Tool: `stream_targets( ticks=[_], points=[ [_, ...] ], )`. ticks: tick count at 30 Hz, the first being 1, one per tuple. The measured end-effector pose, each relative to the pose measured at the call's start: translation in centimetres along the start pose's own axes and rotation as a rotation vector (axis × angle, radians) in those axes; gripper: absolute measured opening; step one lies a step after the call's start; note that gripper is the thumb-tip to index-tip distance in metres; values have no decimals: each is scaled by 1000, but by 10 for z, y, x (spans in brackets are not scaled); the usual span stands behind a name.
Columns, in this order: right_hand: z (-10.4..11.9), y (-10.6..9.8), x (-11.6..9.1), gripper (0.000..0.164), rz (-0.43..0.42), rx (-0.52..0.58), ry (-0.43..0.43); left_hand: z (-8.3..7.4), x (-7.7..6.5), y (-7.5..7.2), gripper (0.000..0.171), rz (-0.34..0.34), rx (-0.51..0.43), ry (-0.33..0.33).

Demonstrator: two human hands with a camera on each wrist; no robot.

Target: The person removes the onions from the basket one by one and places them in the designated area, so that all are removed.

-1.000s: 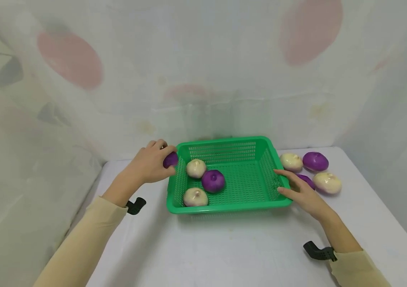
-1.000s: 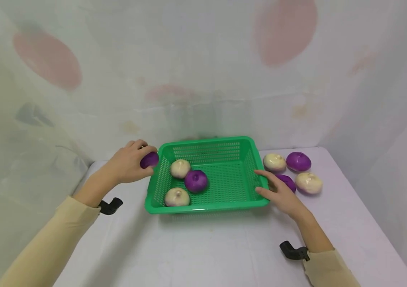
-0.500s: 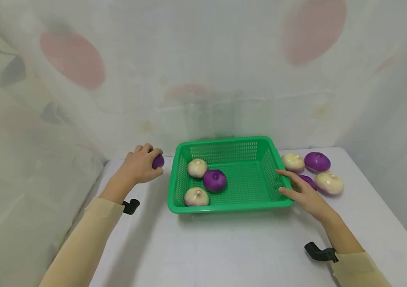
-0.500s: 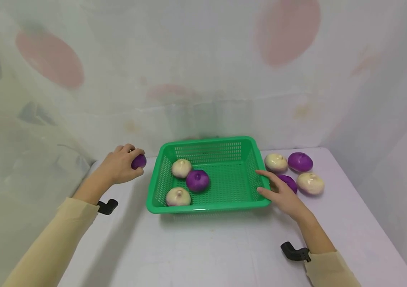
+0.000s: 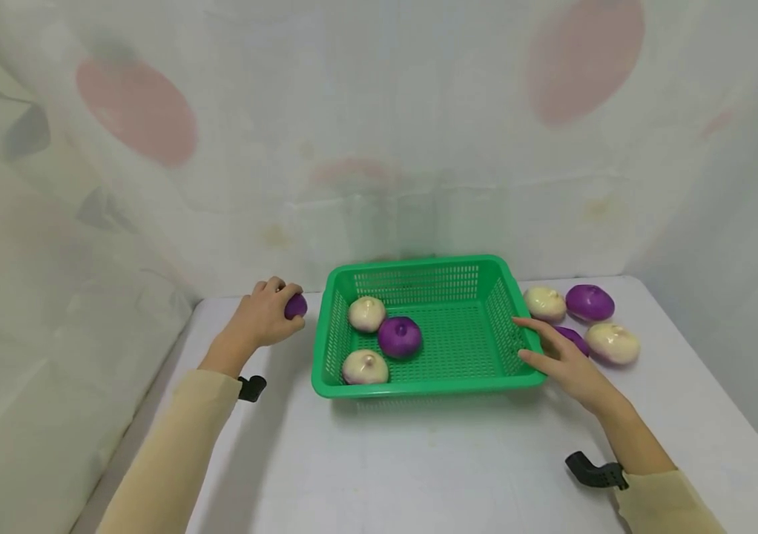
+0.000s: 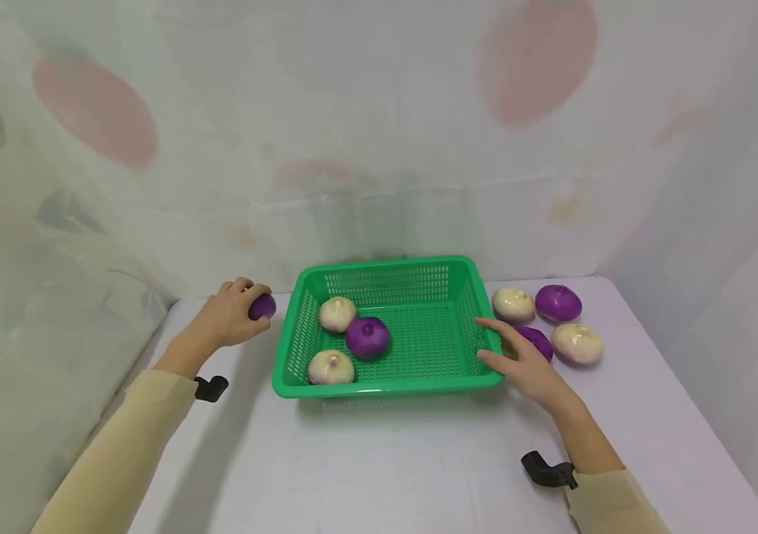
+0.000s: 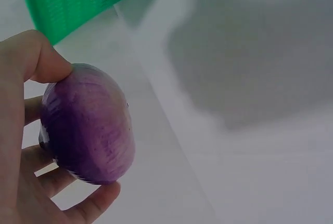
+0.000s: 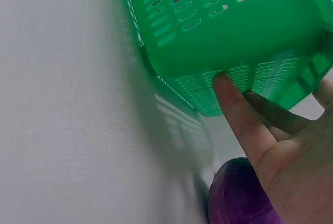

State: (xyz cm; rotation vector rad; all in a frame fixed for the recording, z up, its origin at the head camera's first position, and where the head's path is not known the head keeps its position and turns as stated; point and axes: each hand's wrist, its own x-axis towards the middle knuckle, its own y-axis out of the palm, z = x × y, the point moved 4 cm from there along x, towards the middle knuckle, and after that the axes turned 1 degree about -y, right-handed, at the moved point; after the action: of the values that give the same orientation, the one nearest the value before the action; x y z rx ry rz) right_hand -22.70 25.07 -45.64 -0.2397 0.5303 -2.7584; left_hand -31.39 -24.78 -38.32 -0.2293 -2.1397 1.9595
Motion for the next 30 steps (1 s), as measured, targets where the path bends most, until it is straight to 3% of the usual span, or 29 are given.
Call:
stream_targets(
  ticks=[9, 18, 30],
  points=[
    [0, 1, 1, 58, 6, 0, -2, 13, 0, 24, 57, 21, -19, -54],
    [4, 1, -1, 58, 1, -4, -2, 5, 4, 44, 59, 26, -39, -25],
    [1, 0, 0, 58, 5, 12, -6, -1, 6, 64, 58, 72, -26, -53]
  ],
)
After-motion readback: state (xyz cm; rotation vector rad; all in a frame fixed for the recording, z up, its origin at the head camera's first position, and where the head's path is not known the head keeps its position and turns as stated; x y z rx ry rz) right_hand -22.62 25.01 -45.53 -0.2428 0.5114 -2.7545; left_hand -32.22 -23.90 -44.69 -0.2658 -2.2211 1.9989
